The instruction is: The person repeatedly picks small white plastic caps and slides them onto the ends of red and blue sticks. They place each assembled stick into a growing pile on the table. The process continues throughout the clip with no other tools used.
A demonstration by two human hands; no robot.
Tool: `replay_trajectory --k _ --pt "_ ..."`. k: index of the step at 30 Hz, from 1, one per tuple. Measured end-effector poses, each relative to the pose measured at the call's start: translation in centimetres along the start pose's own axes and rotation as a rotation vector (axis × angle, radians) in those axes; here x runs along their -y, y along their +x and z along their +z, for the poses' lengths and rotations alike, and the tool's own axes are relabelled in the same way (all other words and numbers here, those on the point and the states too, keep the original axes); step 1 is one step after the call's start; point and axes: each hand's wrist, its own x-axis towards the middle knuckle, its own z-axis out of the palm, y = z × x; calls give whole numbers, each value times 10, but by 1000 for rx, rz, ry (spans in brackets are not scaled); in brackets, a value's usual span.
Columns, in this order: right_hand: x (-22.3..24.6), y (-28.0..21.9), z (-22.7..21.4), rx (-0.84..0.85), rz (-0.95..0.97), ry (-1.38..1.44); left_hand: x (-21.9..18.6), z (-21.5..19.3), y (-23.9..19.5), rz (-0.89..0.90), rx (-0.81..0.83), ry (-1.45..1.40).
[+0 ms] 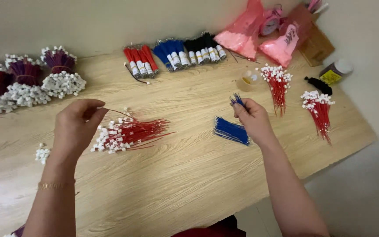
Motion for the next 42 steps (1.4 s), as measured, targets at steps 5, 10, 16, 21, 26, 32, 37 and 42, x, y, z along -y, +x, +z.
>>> replay_trajectory --k 5,10,16,21,26,32,37,42 --pt "19 -7 24 72 -38 45 -51 -3 -36 169 -191 -53" --pt "60 -36 59 161 -4 95 -85 28 -68 241 -222 3" --pt "97 -67 105 374 -271 -193 -97 65 -97 114 -148 -396" --pt "116 -80 119 419 -369 -193 -81 77 -112 -116 -132 -748" --pt "112 -86 129 432 -369 -156 -72 81 -120 -210 -112 -873" --pt "110 -93 132 432 -224 -14 -74 80 -126 -204 -113 -864" --pt "94 -91 134 459 -50 142 -76 92 -132 -222 -113 -911" --pt "89 -92 135 429 -7 180 -75 96 -135 -252 -165 -897"
